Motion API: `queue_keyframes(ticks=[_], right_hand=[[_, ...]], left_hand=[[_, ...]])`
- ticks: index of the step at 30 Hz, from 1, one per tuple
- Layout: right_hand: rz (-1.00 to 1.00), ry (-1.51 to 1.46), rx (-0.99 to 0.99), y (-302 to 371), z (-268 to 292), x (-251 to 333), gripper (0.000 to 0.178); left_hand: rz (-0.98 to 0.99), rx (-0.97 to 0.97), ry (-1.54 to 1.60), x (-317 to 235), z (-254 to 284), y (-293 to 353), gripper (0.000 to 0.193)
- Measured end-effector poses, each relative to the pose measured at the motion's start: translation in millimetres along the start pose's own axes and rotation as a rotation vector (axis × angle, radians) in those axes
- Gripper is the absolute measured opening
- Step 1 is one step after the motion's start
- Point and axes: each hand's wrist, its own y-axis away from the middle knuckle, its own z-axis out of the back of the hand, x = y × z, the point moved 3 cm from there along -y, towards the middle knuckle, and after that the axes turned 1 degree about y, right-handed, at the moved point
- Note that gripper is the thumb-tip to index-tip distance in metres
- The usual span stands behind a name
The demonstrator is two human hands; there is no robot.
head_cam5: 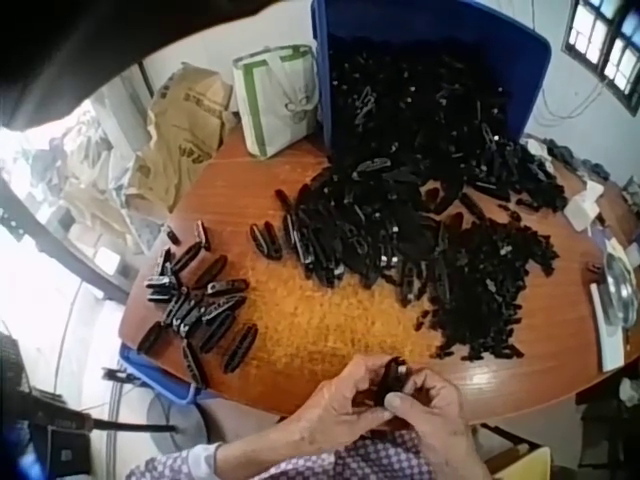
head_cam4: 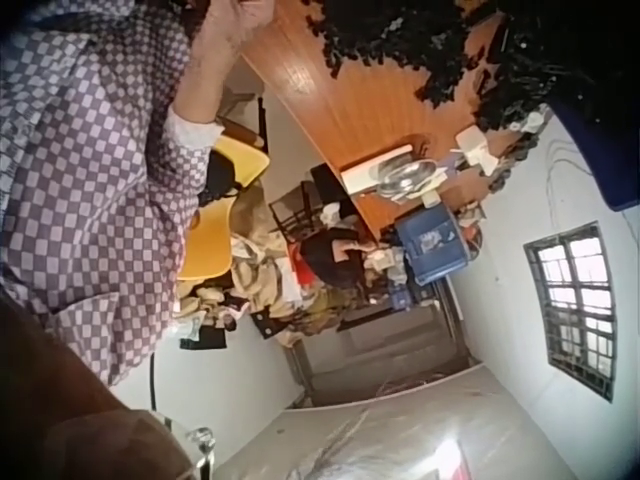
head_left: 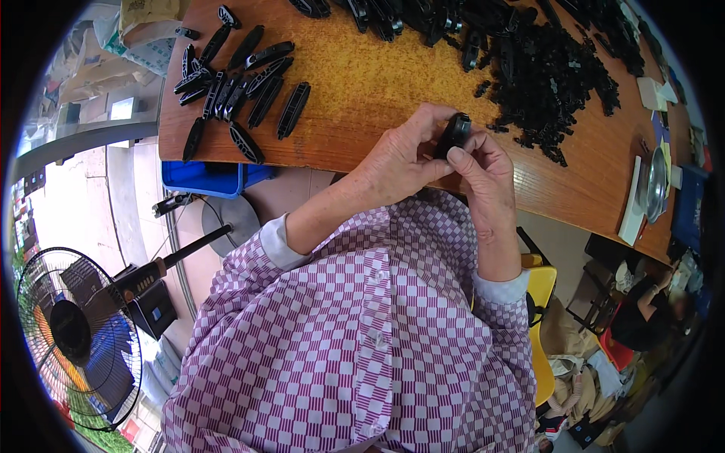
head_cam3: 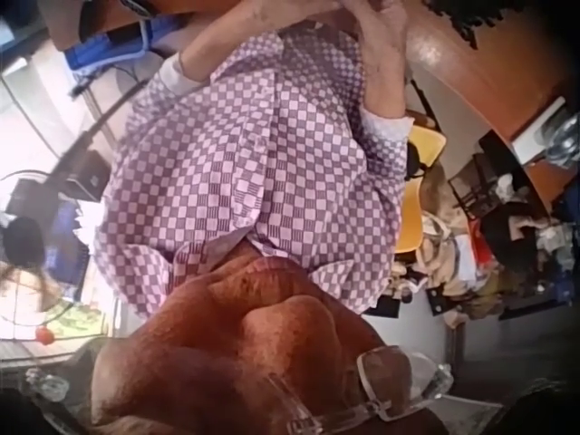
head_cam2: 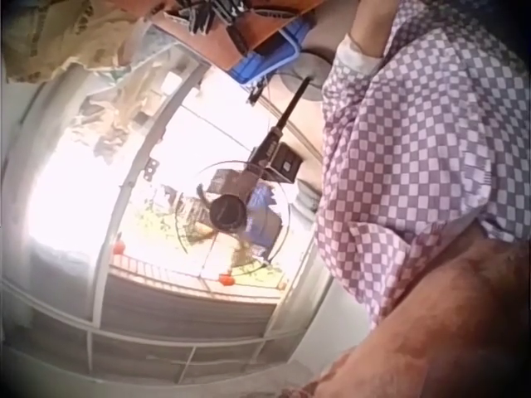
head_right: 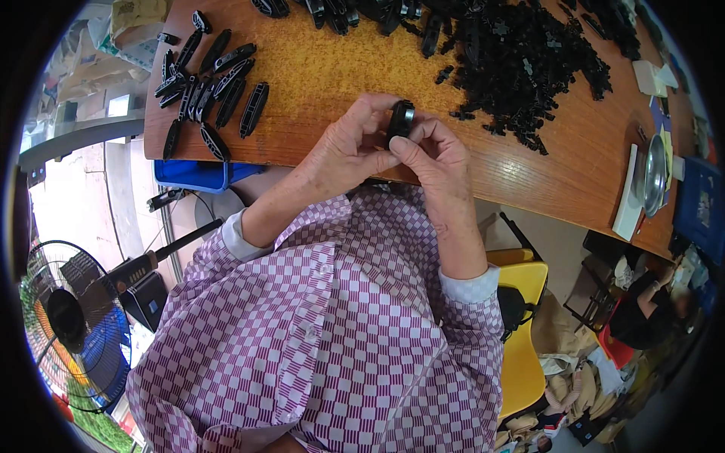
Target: The recorder is sorting and inspecting small black plastic components on a wooden workbench.
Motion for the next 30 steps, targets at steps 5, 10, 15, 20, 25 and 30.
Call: queue_keyframes(ticks=[5, 10, 15, 20, 25, 30], right_hand=[[0.028, 0.008, -0.089, 0.2, -2.6, -3.9, 0.016], [0.099, 0.018, -0.115, -4.3, -3.6, -4.6, 0.023], [0.332, 0.331, -0.166, -0.6, -11.0, -2.8, 0.019], [0.225, 0.187, -0.144, -4.7, -8.7, -4.2, 0.009], [0.069, 0.003, -0.072, -7.8, -4.0, -4.5, 0.009], [0.033, 0.019, -0.076, -12.4, -3.1, -5.3, 0.008]], left_hand=[[0.061, -0.064, 0.021, 6.1, 0.2, -1.4, 0.055], [0.043, -0.081, 0.026, 8.3, 0.6, -2.3, 0.055], [0.173, -0.128, 0.007, 1.9, 0.6, -1.7, 0.058], [0.104, -0.166, -0.033, 1.7, 4.4, -1.0, 0.063], [0.076, -0.168, -0.066, -2.1, 5.0, -2.1, 0.066], [0.068, -0.141, -0.124, -5.8, 10.6, -3.1, 0.065]])
